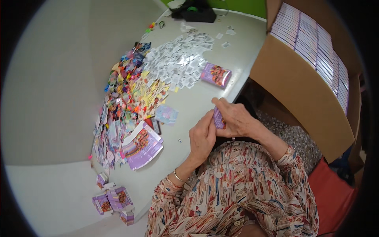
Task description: Packing individual snack packets into small cardboard boxes.
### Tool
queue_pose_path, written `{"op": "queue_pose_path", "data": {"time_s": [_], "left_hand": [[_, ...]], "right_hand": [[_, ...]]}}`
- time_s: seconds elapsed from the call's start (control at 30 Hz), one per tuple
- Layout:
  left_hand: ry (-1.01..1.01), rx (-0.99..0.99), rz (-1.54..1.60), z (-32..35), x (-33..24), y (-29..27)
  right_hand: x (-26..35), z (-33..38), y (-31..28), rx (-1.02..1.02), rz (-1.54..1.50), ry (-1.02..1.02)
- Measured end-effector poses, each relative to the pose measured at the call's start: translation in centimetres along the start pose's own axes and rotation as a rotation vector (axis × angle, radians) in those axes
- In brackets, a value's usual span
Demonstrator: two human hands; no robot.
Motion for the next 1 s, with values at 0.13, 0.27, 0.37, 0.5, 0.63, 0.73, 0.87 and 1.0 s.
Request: {"op": "queue_pose_path", "data": {"time_s": [0.13, 0.27, 0.37, 0.5, 0.63, 0.73, 0.87, 1.0], "left_hand": [[-0.031, -0.108, 0.461, -0.8, 0.6, -2.0], [-0.057, -0.201, 0.323, 0.2, 2.0, -5.3], [-0.081, -0.246, 0.208, 2.0, 4.7, -7.1], [-0.192, -0.325, -0.016, 4.7, 8.4, -10.5], [-0.187, -0.242, -0.430, 2.6, 10.9, -11.3], [-0.200, -0.204, -0.597, 2.1, 11.8, -11.5], [-0.119, -0.154, -0.721, 2.9, 11.7, -12.4], [-0.246, -0.041, -0.664, 4.6, 14.2, -16.7]], "right_hand": [[-0.9, -2.9, -2.5, -0.121, 0.125, -0.002], [-4.2, -7.2, -5.9, -0.202, 0.304, 0.061], [-2.4, -7.3, -6.8, -0.268, 0.424, -0.027], [6.6, -3.8, -6.3, 0.253, -0.488, -0.411], [15.4, 0.4, -10.2, 0.539, -1.222, -0.941], [17.5, 0.6, -11.6, 0.513, -1.398, -1.125], [18.1, 0.6, -11.5, 0.450, -1.698, -0.539], [17.4, 0.0, -11.3, 0.585, -1.614, -0.764]]}}
Point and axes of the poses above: each hand's wrist, its own z-axis away from the middle knuckle, its own y-axis out of the palm, x = y × z, the point moved 5 cm from there along -z, towards the middle knuckle, and after that the axes turned 10 degrees about x, right-handed, at the moved point
